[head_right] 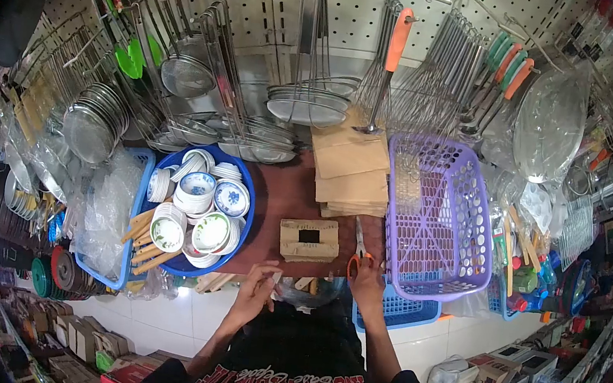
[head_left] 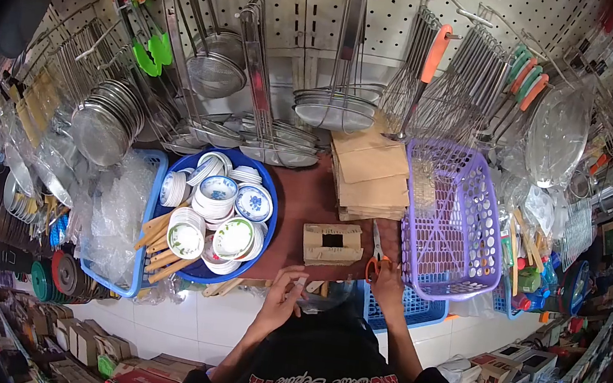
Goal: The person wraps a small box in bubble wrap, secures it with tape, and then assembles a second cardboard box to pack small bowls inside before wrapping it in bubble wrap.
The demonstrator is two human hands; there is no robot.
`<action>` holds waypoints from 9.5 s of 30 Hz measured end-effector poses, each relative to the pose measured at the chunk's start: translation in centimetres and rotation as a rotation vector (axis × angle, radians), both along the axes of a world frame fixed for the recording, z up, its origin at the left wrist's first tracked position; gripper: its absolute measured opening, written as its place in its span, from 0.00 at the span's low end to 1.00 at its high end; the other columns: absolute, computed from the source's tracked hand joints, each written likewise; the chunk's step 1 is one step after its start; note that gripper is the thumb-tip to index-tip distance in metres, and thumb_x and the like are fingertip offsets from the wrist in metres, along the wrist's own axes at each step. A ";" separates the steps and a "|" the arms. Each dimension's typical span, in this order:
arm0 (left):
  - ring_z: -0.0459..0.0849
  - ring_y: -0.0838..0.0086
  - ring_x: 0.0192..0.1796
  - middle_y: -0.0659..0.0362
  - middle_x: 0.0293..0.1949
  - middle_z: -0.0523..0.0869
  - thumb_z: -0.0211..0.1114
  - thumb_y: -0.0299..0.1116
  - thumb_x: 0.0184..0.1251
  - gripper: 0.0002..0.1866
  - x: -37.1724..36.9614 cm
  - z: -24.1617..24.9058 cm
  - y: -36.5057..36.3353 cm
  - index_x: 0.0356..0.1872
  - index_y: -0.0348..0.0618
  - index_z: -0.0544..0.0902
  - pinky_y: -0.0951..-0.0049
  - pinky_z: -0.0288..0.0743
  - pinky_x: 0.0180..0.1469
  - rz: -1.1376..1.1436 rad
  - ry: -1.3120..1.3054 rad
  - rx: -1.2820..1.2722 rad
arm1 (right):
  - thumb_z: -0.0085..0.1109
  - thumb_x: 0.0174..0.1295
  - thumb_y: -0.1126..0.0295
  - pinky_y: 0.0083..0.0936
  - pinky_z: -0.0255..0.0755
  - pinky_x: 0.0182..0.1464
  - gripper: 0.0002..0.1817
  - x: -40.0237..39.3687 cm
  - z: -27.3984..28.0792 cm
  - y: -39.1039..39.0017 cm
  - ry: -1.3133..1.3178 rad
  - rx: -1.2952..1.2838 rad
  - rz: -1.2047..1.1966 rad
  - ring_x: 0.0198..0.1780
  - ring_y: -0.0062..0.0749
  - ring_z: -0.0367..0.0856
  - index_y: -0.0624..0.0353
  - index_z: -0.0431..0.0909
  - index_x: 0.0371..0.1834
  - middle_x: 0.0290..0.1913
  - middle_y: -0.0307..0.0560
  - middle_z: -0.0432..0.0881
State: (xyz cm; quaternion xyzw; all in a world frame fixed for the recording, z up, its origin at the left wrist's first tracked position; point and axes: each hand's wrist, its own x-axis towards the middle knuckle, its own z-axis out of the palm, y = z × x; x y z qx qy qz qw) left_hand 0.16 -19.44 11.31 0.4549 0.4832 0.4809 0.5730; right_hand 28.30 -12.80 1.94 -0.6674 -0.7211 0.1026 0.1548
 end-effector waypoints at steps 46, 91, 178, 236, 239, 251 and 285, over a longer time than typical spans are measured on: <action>0.79 0.78 0.36 0.54 0.57 0.80 0.51 0.30 0.83 0.06 -1.7 2.5 2.5 0.44 0.42 0.75 0.79 0.73 0.31 0.179 -0.273 -0.076 | 0.76 0.48 0.52 0.29 0.80 0.32 0.29 -4.5 20.3 -0.8 0.023 0.059 0.581 0.33 0.33 0.88 0.36 0.86 0.58 0.40 0.36 0.90; 0.63 0.38 0.73 0.34 0.72 0.61 0.64 0.57 0.69 0.46 -3.3 -9.3 2.8 0.79 0.41 0.56 0.42 0.59 0.72 -0.216 1.085 0.236 | 0.65 0.61 0.68 0.52 0.79 0.46 0.22 -0.3 3.9 -2.9 0.384 -0.354 -0.145 0.43 0.62 0.86 0.58 0.75 0.59 0.37 0.61 0.86; 0.76 0.54 0.66 0.51 0.61 0.83 0.67 0.25 0.67 0.15 0.7 -4.3 7.7 0.54 0.36 0.86 0.57 0.66 0.69 0.177 0.872 0.494 | 0.60 0.73 0.68 0.23 0.74 0.43 0.09 -3.9 8.1 -3.1 1.057 -0.269 0.159 0.42 0.24 0.80 0.63 0.78 0.46 0.42 0.43 0.81; 0.60 0.48 0.78 0.51 0.67 0.75 0.67 0.36 0.68 0.12 4.8 -5.3 7.5 0.48 0.46 0.90 0.31 0.46 0.76 0.051 1.052 0.623 | 0.68 0.59 0.67 0.35 0.80 0.39 0.10 -5.5 7.1 11.1 0.429 -0.265 0.483 0.35 0.43 0.88 0.61 0.82 0.37 0.32 0.52 0.87; 0.60 0.47 0.77 0.51 0.68 0.74 0.67 0.35 0.68 0.13 4.9 -5.3 7.4 0.50 0.46 0.89 0.34 0.47 0.77 0.050 1.029 0.586 | 0.71 0.57 0.68 0.35 0.80 0.39 0.12 -5.5 6.9 11.0 0.489 -0.248 0.420 0.33 0.43 0.88 0.62 0.81 0.38 0.30 0.52 0.86; 0.60 0.46 0.77 0.51 0.70 0.72 0.65 0.36 0.70 0.15 5.0 -5.4 7.4 0.55 0.52 0.87 0.34 0.50 0.76 0.054 0.996 0.538 | 0.74 0.58 0.67 0.33 0.78 0.34 0.15 -5.7 6.1 11.3 0.590 -0.165 0.346 0.28 0.41 0.85 0.62 0.79 0.42 0.26 0.52 0.83; 0.57 0.42 0.78 0.45 0.74 0.66 0.64 0.37 0.72 0.15 4.8 -6.1 7.6 0.57 0.53 0.87 0.32 0.48 0.76 0.060 0.977 0.561 | 0.74 0.58 0.68 0.32 0.78 0.34 0.18 -5.9 6.1 10.7 0.555 -0.177 0.309 0.27 0.37 0.83 0.59 0.81 0.49 0.23 0.48 0.80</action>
